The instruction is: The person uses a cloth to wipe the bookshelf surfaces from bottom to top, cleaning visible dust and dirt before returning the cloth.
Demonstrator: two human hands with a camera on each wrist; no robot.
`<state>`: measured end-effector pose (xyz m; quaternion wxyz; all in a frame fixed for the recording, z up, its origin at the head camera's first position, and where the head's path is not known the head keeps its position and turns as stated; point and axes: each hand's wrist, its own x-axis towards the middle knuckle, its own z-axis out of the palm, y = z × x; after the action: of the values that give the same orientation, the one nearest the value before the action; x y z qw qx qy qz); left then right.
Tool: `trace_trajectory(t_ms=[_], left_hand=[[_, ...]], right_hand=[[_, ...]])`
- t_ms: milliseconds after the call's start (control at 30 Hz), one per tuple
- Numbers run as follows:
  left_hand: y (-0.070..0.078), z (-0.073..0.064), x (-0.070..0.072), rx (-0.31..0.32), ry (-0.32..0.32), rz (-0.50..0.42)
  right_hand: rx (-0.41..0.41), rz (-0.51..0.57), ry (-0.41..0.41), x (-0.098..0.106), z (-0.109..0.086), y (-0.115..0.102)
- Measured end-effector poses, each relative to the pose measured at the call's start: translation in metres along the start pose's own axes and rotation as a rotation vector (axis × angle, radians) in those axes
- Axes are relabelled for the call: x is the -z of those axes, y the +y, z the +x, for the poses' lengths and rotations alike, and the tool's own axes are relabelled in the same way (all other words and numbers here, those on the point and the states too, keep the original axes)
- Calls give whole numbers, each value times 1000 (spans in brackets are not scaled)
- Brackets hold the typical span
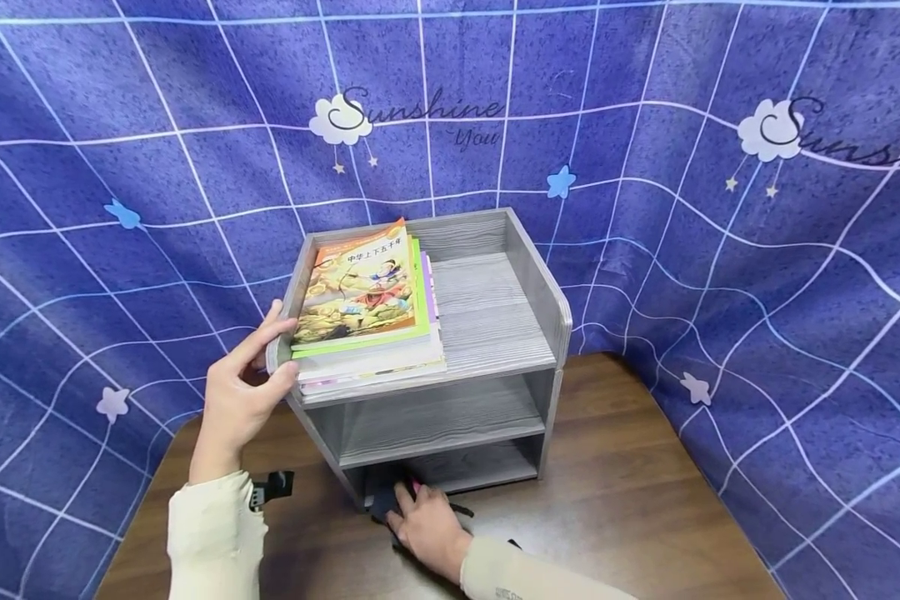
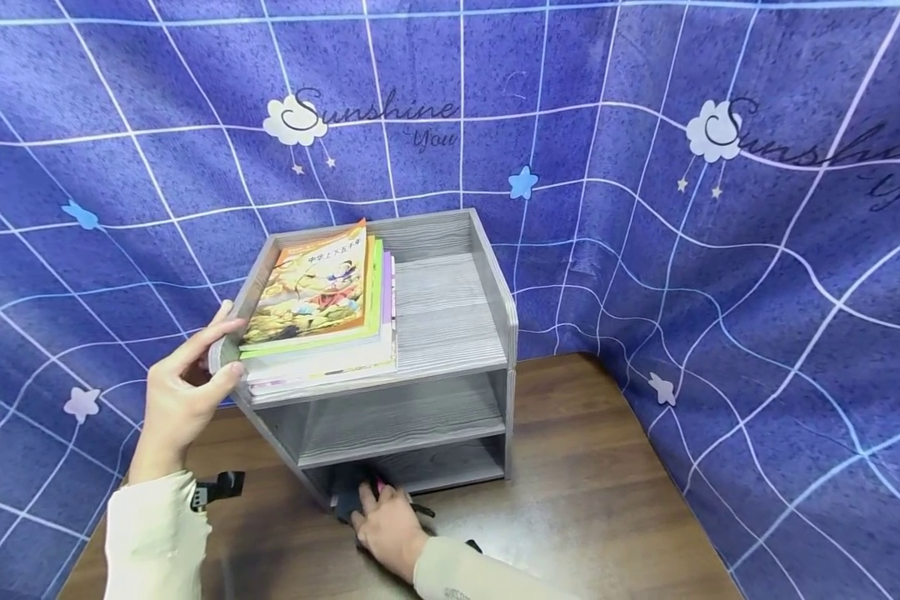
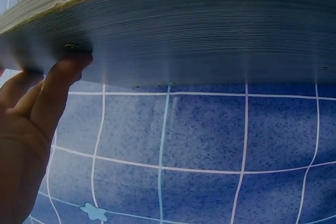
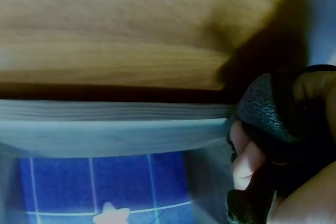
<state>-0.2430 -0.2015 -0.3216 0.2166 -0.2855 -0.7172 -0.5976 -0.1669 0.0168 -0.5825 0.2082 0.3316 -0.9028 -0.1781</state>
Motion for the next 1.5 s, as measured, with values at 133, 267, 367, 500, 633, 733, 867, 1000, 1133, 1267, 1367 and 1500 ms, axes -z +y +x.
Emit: trace_trajectory(t_ms=[133, 267, 367, 500, 633, 733, 867, 1000, 1133, 1267, 1367, 1500], left_hand=[[-1, 0, 1, -1, 1, -21], [-1, 1, 1, -4, 12, -44], [-1, 1, 0, -2, 14, -57], [0, 3, -3, 17, 22, -72], [5, 3, 0, 21, 42, -57], [5, 3, 1, 2, 48, -63], [1, 3, -3, -19, 41, -67], [0, 1, -5, -10, 40, -39], [1, 0, -6, -3, 42, -9], [1, 0, -5, -5, 38, -11], [1, 0, -6, -3, 45, -14], [2, -1, -7, 4, 54, 2]], right_hand=[[-32, -20, -41, -1, -15, 11], [-54, -35, -95, -3, -33, 27], [-76, -28, -127, -5, -50, 42], [-113, -12, -120, -10, -76, 67], [-148, 8, -81, -13, -99, 94], [-187, 9, -107, -13, -113, 108], [-221, 6, -140, -8, -123, 112], [-247, -6, -66, -1, -119, 106], [-248, 0, -8, 12, -103, 95], [-186, 55, 103, 31, -68, 71], [-89, 82, 188, 36, -35, 40], [29, 37, 193, 28, 3, 1]])
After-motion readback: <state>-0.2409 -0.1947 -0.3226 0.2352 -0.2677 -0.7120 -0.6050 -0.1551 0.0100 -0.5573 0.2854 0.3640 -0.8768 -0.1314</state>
